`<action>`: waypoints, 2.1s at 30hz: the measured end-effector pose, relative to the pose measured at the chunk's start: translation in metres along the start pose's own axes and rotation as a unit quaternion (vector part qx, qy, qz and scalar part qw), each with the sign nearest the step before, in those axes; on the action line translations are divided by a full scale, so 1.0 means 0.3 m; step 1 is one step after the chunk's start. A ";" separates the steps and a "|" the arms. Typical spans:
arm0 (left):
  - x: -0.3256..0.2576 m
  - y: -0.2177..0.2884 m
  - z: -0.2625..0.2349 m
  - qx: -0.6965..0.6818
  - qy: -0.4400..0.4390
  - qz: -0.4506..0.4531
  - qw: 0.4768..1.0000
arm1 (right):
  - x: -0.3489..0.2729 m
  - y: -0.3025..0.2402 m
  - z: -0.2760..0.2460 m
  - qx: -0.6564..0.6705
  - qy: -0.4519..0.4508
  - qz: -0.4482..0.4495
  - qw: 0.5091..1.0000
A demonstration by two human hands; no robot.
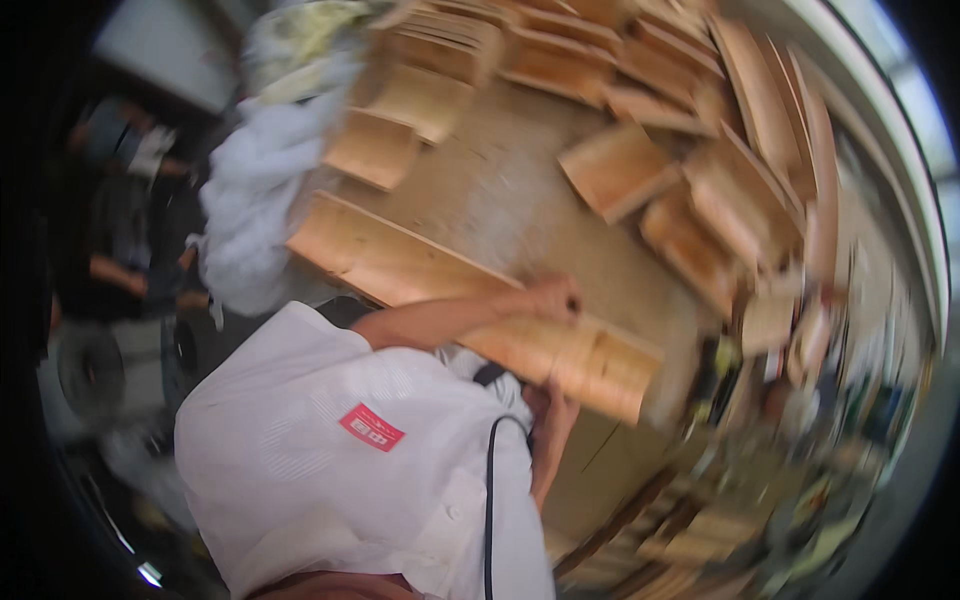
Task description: The recorder is inspecting, marking, and organizing curved wooden planks at a workbench in a manufacturing environment.
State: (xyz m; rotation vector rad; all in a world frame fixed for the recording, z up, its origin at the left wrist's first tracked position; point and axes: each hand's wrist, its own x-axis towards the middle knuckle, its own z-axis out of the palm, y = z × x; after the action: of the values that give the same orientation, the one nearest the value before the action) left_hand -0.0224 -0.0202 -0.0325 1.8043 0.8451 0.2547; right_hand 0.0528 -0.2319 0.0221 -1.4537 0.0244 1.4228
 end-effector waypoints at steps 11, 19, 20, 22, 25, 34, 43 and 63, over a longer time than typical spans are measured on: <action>0.005 0.004 0.060 -0.036 0.022 0.061 0.997 | 0.082 -0.037 -0.091 -0.033 -0.005 0.150 0.988; 0.042 0.004 0.104 -0.013 0.028 0.096 0.995 | 0.123 -0.023 -0.173 0.010 -0.185 0.163 0.969; 0.046 -0.015 0.081 -0.006 0.047 0.048 0.998 | 0.135 -0.011 -0.143 0.010 -0.136 0.140 0.981; 0.022 0.033 0.027 -0.005 0.029 0.017 0.999 | 0.228 0.054 -0.212 0.126 -0.325 0.123 0.929; -0.028 0.075 -0.083 0.015 0.011 -0.126 0.992 | 0.154 0.019 -0.069 0.081 -0.163 0.121 0.976; 0.009 0.032 -0.033 -0.002 -0.024 0.009 1.000 | 0.047 -0.053 -0.082 0.079 -0.049 0.053 0.994; -0.005 0.059 -0.031 0.004 -0.012 0.044 0.999 | 0.040 -0.020 -0.076 0.078 -0.027 -0.012 0.996; 0.015 0.026 -0.061 -0.019 -0.058 0.072 0.996 | 0.032 -0.032 -0.056 0.057 -0.002 -0.017 0.998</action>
State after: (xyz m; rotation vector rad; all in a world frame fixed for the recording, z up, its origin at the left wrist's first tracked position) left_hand -0.0256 -0.0051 -0.0193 1.8288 0.6250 0.2537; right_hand 0.0737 -0.2327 0.0167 -1.3518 0.0767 1.3757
